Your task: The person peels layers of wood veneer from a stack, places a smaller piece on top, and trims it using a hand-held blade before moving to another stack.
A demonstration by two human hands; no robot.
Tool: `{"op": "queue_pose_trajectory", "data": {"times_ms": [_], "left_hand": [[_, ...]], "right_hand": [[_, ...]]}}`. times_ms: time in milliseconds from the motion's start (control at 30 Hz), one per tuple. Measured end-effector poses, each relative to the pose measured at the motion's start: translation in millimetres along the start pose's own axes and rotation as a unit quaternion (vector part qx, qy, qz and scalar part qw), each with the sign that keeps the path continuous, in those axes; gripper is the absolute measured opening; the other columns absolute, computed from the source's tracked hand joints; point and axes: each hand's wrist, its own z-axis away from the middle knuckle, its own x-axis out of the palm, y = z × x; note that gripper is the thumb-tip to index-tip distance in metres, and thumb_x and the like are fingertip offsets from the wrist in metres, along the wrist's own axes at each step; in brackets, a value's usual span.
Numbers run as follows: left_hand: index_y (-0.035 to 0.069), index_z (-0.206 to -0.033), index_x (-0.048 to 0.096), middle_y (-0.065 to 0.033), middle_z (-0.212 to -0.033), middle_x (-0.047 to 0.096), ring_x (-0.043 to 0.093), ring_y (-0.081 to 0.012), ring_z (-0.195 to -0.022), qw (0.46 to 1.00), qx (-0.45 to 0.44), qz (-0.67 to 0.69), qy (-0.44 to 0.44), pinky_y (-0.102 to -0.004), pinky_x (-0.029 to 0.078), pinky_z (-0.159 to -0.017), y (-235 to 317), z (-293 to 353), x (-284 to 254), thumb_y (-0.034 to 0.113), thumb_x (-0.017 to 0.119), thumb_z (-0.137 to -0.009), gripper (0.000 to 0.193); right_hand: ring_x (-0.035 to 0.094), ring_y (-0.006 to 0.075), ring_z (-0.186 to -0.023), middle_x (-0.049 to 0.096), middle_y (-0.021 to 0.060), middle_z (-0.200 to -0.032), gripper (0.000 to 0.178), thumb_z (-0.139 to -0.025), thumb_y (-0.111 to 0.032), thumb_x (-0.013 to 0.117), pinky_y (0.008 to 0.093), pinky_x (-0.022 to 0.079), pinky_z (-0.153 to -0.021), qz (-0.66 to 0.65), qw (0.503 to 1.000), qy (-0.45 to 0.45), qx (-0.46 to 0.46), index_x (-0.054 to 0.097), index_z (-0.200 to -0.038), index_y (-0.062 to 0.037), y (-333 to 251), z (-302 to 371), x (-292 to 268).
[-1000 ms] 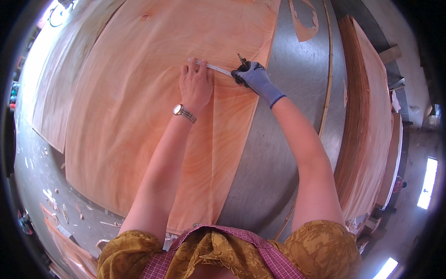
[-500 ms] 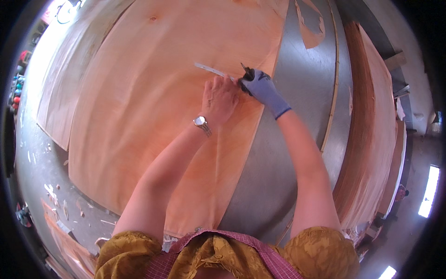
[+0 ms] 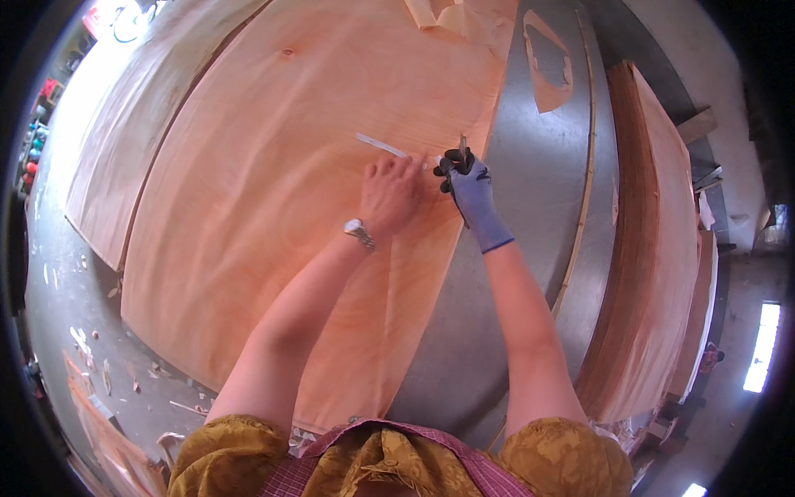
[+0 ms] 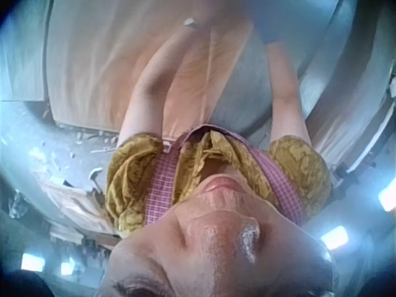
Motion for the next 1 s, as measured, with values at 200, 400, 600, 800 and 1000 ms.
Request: {"op": "queue_pose_trajectory", "data": {"times_ms": [200, 400, 600, 800, 1000], "left_hand": [[0.006, -0.141, 0.045, -0.0104, -0.149, 0.041, 0.037, -0.0313, -0.136, 0.992, -0.058, -0.056, 0.093, -0.0470, 0.023, -0.113, -29, 17, 6, 0.029, 0.053, -0.091, 0.056], [0.004, -0.141, 0.044, -0.0113, -0.149, 0.041, 0.033, -0.0310, -0.139, 0.993, -0.068, -0.071, 0.071, -0.0468, 0.019, -0.116, -29, 19, 9, 0.033, 0.051, -0.092, 0.057], [0.009, -0.142, 0.045, -0.0127, -0.149, 0.041, 0.033, -0.0314, -0.138, 0.991, -0.067, -0.067, 0.098, -0.0472, 0.019, -0.115, -32, 21, 10, 0.034, 0.051, -0.092, 0.056], [0.020, -0.144, 0.043, -0.0142, -0.152, 0.035, 0.031, -0.0355, -0.139, 0.996, -0.055, -0.044, 0.057, -0.0484, 0.019, -0.115, -28, 24, 4, 0.034, 0.050, -0.093, 0.054], [0.017, -0.148, 0.037, -0.0177, -0.152, 0.033, 0.027, -0.0352, -0.142, 0.996, -0.062, 0.003, 0.068, -0.0537, 0.015, -0.116, 0, 83, -57, 0.026, 0.057, -0.089, 0.064]], "right_hand": [[0.054, 0.0056, -0.053, 0.069, 0.0025, -0.078, 0.021, -0.088, -0.024, 0.068, 0.0200, 0.036, -0.043, 0.030, 0.992, -0.098, 0.072, 0.061, -0.098, -0.0071, -17, -26, 25], [0.069, 0.0265, -0.073, 0.071, 0.0149, -0.081, 0.043, -0.076, -0.036, 0.076, 0.0358, 0.054, -0.067, 0.302, 0.951, -0.055, -0.035, 0.058, -0.091, 0.0001, 8, -59, 59], [0.066, 0.0407, -0.087, 0.068, 0.0246, -0.094, 0.050, -0.080, -0.044, 0.071, 0.0490, 0.051, -0.078, 0.505, 0.855, -0.012, -0.121, 0.056, -0.094, 0.0022, 6, -46, 45], [0.064, 0.0418, -0.085, 0.066, 0.0214, -0.086, 0.038, -0.091, -0.034, 0.061, 0.0513, 0.050, -0.076, 0.455, 0.868, 0.085, -0.180, 0.050, -0.105, -0.0007, 36, 69, -16], [0.049, 0.0400, -0.121, 0.045, 0.0268, -0.134, 0.069, -0.086, -0.043, 0.067, 0.0461, 0.047, -0.095, 0.584, 0.765, 0.260, 0.082, 0.043, -0.133, 0.0006, 84, 283, -148]]}}
